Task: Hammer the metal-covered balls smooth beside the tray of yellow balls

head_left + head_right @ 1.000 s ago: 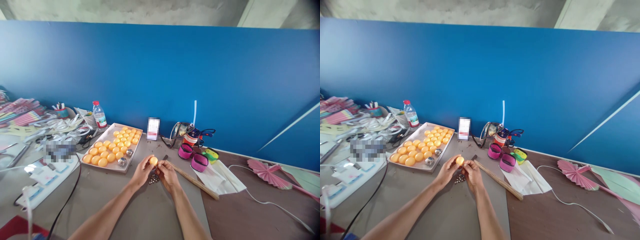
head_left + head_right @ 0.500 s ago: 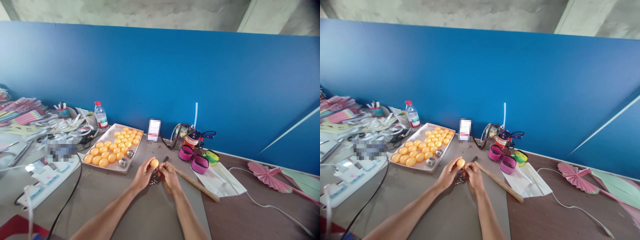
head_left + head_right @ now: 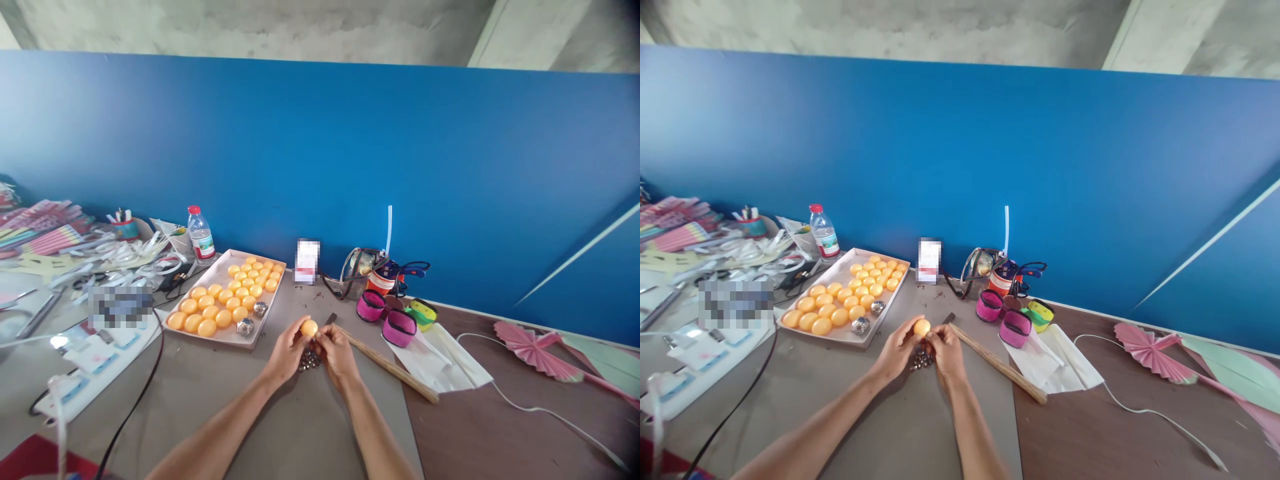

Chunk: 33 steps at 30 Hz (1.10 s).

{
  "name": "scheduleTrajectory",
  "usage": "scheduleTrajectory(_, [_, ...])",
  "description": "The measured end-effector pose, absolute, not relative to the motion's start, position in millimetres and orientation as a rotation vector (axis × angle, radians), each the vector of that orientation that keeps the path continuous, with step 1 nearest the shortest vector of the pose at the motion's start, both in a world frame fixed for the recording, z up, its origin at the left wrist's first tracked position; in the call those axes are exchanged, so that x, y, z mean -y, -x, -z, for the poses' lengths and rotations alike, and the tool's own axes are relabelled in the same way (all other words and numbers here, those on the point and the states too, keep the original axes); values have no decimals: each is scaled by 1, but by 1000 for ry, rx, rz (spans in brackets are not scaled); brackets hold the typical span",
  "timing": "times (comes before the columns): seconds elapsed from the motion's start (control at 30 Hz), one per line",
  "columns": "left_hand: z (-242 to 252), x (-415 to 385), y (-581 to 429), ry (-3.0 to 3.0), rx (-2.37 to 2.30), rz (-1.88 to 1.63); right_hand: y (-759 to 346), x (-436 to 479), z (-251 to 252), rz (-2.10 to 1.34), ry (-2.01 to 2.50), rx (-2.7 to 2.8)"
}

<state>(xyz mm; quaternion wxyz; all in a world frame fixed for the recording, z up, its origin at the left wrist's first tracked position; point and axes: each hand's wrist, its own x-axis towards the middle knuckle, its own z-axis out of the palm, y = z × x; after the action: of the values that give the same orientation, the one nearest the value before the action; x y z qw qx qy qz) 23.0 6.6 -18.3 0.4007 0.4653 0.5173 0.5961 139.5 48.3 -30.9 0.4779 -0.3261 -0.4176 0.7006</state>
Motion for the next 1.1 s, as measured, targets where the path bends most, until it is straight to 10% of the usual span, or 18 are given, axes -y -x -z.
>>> scheduleTrajectory(0.5, [17,-20,-18,-619,-958,-1557,-155,-42,27,-303,1263,2165])
scheduleTrajectory(1.1, [21,-26,-9,-441,-793,-1533,-158,-50,32,-518,1258,2145])
